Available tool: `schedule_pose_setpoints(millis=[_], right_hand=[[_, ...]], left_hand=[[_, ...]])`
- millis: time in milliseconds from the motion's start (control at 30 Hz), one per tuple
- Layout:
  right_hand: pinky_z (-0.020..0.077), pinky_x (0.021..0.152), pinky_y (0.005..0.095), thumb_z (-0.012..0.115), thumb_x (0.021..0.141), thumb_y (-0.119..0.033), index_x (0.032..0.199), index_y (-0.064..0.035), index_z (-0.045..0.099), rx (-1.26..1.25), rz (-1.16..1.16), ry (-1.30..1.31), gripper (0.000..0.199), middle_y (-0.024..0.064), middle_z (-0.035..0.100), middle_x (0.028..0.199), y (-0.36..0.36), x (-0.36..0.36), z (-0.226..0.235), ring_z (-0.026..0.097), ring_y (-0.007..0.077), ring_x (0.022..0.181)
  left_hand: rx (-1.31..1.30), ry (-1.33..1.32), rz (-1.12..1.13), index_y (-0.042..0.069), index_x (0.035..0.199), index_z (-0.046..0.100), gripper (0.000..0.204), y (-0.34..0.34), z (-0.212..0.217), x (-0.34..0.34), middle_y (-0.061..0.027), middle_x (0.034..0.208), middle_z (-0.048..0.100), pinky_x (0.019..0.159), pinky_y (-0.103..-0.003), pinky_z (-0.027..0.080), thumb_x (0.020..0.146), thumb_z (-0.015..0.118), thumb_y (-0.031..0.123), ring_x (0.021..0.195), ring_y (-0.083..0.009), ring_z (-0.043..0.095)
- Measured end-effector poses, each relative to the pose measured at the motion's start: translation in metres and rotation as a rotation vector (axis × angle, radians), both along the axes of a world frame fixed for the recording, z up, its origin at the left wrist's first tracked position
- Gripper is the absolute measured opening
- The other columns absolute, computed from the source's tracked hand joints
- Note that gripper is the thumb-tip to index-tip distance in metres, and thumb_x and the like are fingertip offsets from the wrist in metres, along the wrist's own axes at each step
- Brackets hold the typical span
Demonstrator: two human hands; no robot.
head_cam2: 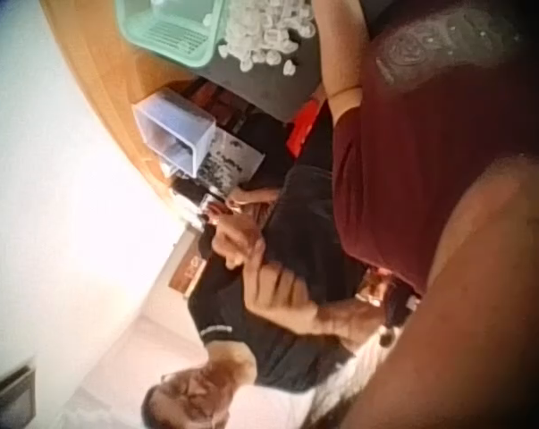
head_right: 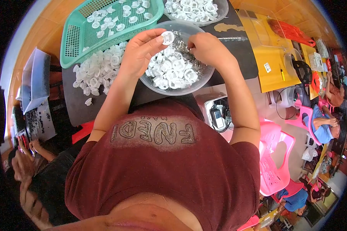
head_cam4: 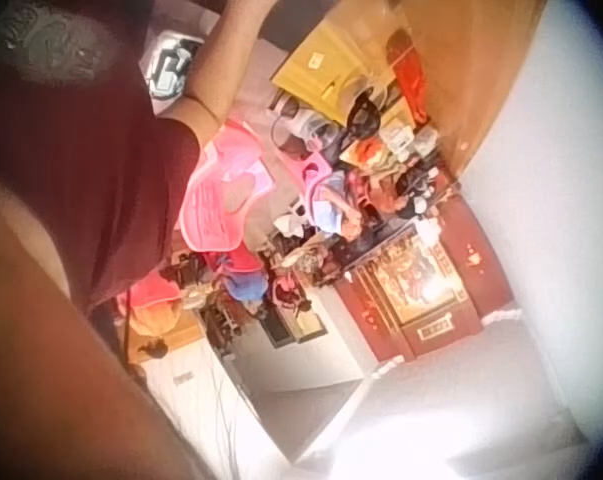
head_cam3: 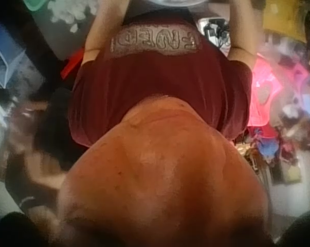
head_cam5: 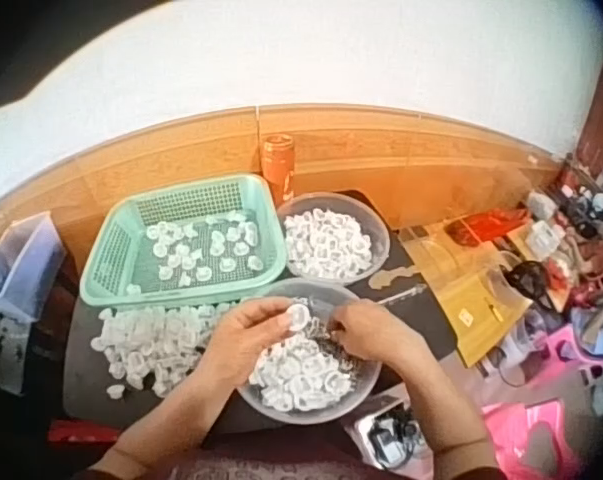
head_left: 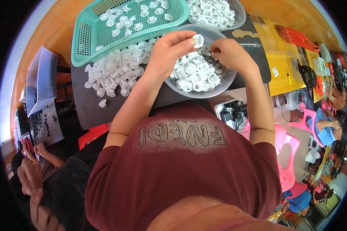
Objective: The person assembles small parts by inserting metal components into plastic pieces by hand.
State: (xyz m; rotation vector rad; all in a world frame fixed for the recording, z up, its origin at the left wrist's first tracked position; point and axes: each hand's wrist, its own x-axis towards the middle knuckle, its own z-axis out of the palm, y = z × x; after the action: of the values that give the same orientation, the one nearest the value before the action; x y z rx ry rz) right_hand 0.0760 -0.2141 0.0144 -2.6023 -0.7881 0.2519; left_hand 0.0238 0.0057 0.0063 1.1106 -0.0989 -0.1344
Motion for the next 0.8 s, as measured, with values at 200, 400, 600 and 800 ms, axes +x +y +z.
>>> schedule_pose_setpoints(millis=[200, 400, 600, 800], right_hand=[[0.0485, 0.069, 0.0314, 0.066, 0.081, -0.009, 0.092, 0.0014, 0.065, 0.256, -0.077, 0.079, 0.015, 0.0103, 0.065, 0.081, -0.002, -0.009, 0.016, 0.061, 0.0194, 0.074], [0.047, 0.062, 0.0263, 0.071, 0.081, -0.008, 0.09, -0.0022, 0.065, 0.766, -0.162, 0.049, 0.012, 0.0044, 0.061, 0.079, 0.016, -0.032, 0.03, 0.055, 0.0113, 0.066], [0.0469, 0.063, 0.0243, 0.07, 0.084, -0.007, 0.095, -0.0026, 0.066, 0.756, -0.061, -0.123, 0.012, 0.0015, 0.064, 0.083, 0.02, -0.035, 0.032, 0.056, 0.008, 0.069], [0.0392, 0.054, 0.0186, 0.067, 0.089, -0.005, 0.103, -0.0015, 0.064, 1.117, -0.13, 0.437, 0.015, -0.0029, 0.058, 0.081, 0.019, -0.032, 0.028, 0.051, 0.0034, 0.066]], left_hand=[[-0.141, 0.062, -0.007, -0.003, 0.12, 0.06, 0.033, 0.002, 0.002, 0.001, -0.0094, 0.11, 0.066, 0.092, -0.033, 0.052, 0.091, 0.065, 0.012, 0.1, -0.0173, 0.063], [-0.18, 0.072, -0.079, -0.004, 0.121, 0.059, 0.033, 0.002, 0.002, 0.001, -0.0104, 0.113, 0.065, 0.095, -0.033, 0.051, 0.093, 0.063, 0.012, 0.103, -0.0178, 0.063], [-0.202, 0.031, -0.075, -0.004, 0.121, 0.059, 0.032, 0.002, 0.004, 0.0, -0.0107, 0.112, 0.065, 0.096, -0.034, 0.051, 0.093, 0.062, 0.013, 0.104, -0.0189, 0.063], [-0.348, 0.043, -0.077, -0.005, 0.12, 0.058, 0.032, 0.001, 0.004, -0.002, -0.0146, 0.114, 0.065, 0.097, -0.036, 0.052, 0.095, 0.06, 0.016, 0.107, -0.0253, 0.064]])
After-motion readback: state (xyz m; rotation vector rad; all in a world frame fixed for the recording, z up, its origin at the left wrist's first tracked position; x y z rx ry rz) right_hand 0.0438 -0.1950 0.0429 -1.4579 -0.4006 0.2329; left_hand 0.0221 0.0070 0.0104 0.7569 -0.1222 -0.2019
